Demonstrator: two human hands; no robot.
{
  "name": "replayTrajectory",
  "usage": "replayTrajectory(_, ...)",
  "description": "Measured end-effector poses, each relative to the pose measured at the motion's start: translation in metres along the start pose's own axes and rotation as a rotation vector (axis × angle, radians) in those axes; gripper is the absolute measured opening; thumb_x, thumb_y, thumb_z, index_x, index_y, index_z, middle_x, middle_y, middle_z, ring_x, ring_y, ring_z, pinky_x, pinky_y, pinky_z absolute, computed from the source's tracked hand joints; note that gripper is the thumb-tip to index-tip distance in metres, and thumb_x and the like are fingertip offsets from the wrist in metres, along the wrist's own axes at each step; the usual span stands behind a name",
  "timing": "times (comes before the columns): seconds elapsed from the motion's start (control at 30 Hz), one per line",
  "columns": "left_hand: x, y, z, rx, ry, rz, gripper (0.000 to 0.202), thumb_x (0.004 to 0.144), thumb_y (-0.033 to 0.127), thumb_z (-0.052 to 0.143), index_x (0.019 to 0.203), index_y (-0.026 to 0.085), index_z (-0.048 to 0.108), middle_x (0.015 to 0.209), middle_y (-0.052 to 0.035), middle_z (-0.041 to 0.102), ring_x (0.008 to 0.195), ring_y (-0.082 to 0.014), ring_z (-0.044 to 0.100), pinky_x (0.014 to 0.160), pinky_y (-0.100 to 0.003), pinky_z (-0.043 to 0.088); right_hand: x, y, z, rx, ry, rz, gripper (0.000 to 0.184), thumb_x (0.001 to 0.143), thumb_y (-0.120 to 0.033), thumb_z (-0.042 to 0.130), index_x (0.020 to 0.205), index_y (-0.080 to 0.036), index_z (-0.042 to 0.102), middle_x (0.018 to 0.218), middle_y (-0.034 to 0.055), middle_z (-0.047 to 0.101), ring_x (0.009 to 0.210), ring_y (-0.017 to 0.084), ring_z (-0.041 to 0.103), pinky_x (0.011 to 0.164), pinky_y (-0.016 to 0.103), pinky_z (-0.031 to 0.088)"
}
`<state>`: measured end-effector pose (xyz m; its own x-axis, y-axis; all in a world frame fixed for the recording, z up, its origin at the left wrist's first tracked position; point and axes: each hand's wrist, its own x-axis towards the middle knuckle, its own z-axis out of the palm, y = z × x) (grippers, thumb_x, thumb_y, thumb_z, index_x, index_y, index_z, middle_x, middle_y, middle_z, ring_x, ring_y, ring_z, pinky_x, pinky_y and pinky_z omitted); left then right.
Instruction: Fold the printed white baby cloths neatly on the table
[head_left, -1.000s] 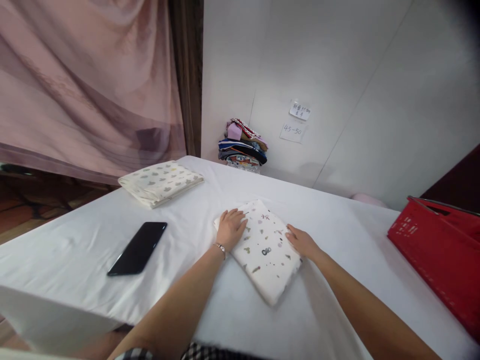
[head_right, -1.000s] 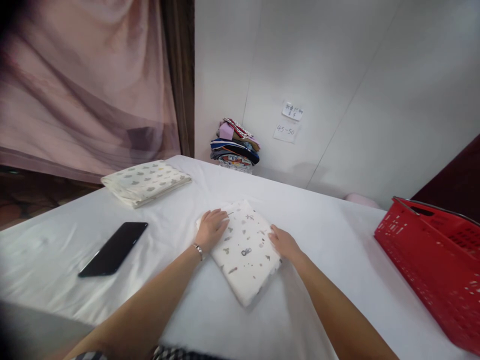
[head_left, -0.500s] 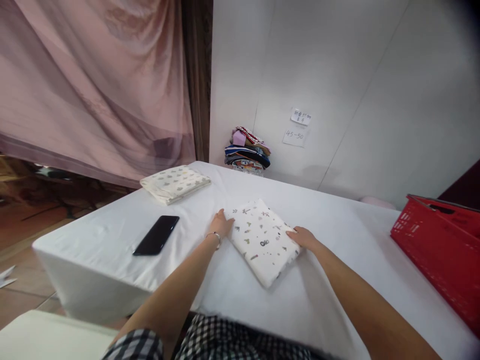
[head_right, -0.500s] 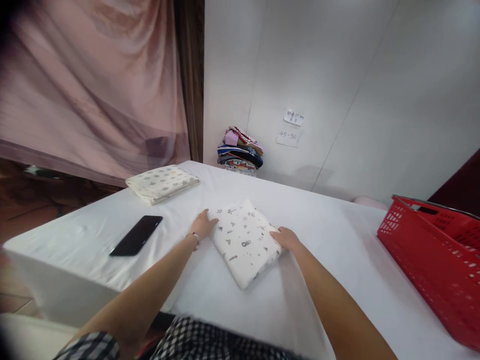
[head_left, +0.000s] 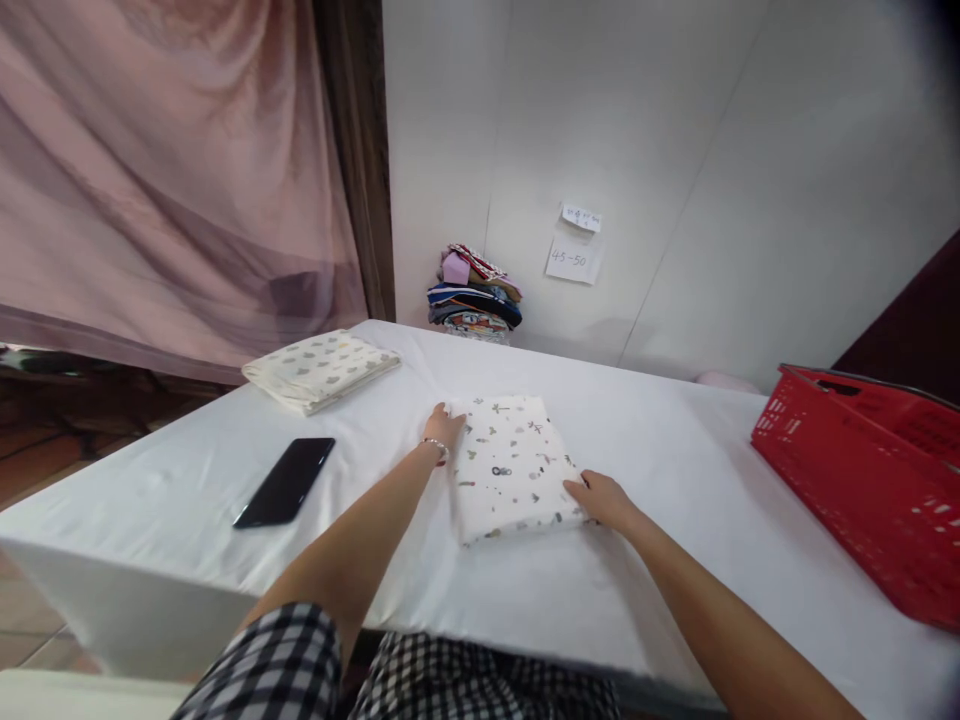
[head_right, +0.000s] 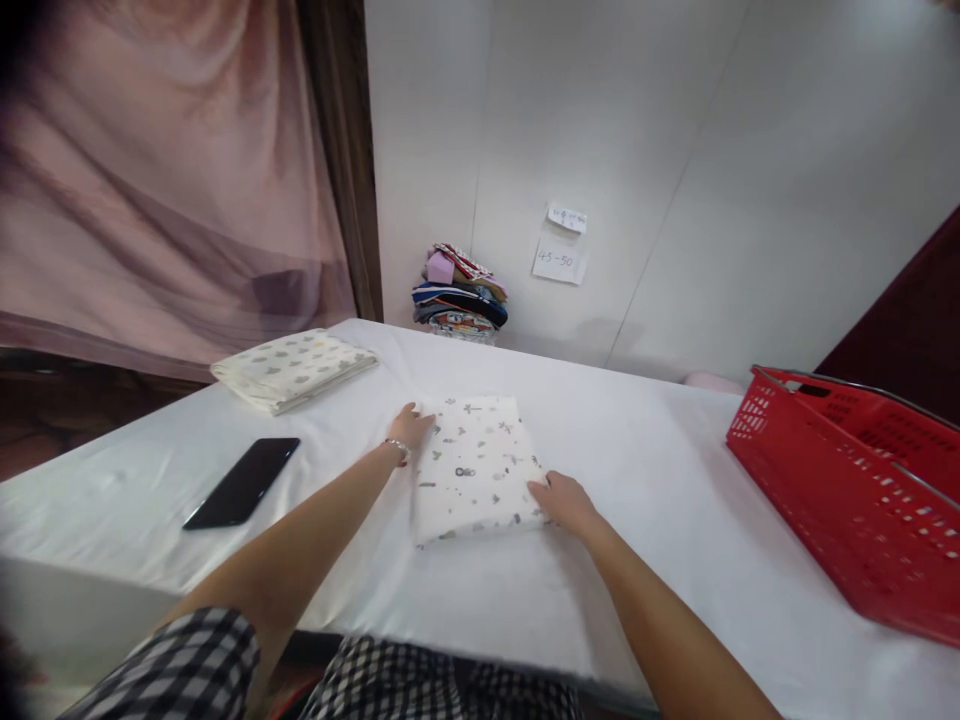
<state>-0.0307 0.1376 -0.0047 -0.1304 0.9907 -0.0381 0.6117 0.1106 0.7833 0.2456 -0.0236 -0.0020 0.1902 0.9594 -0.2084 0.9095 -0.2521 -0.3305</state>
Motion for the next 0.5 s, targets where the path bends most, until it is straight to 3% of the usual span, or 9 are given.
replayTrajectory(0.2, -0.048, -0.013, -0.011, -0.024, -0.135, -0.059, 0.068, 0.074, 0.037, 0.061, 0.131, 0.010, 0.035, 0.108, -0.0128, 0.065, 0.094, -0.0230, 0.063, 0.079, -0.030, 0.048, 0.006, -0.006, -0.003, 0.076, -0.019, 0.040, 0.034, 0.079, -0.048, 0.044, 0.082, -0.018, 0.059, 0.085, 0.0077, 0.065, 0.074, 0.019, 0.059, 0.059, 0.025, 0.037)
replayTrajectory(0.3, -0.068, -0.010, -0.007, -0.001, -0.168, -0.050, 0.073, 0.071, 0.040, 0.064, 0.131, 0.011, 0.035, 0.110, -0.0126, 0.063, 0.098, -0.0234, 0.061, 0.080, -0.029, 0.047, 0.008, -0.007, -0.005, 0.104, 0.008, 0.050, 0.030, 0.076, -0.045, 0.050, 0.079, -0.016, 0.059, 0.084, 0.0082, 0.064, 0.076, 0.020, 0.059, 0.058, 0.024, 0.036)
replayTrajectory(0.43, -0.070, 0.002, -0.007, 0.161, -0.171, 0.022, 0.073, 0.075, 0.033, 0.060, 0.136, 0.012, 0.027, 0.114, -0.0133, 0.060, 0.102, -0.0229, 0.059, 0.083, -0.029, 0.045, 0.000, -0.011, -0.005, 0.168, 0.025, 0.059, 0.028, 0.076, -0.043, 0.052, 0.076, -0.016, 0.057, 0.082, 0.0085, 0.064, 0.070, 0.017, 0.059, 0.054, 0.023, 0.038)
replayTrajectory(0.5, -0.060, 0.005, -0.013, 0.249, -0.140, 0.069, 0.070, 0.078, 0.031, 0.055, 0.138, 0.015, 0.022, 0.114, -0.0120, 0.060, 0.101, -0.0215, 0.059, 0.081, -0.028, 0.046, -0.008, -0.014, -0.001, 0.255, -0.046, 0.054, 0.029, 0.079, -0.044, 0.051, 0.078, -0.016, 0.057, 0.074, 0.0070, 0.065, 0.060, 0.014, 0.058, 0.050, 0.022, 0.039)
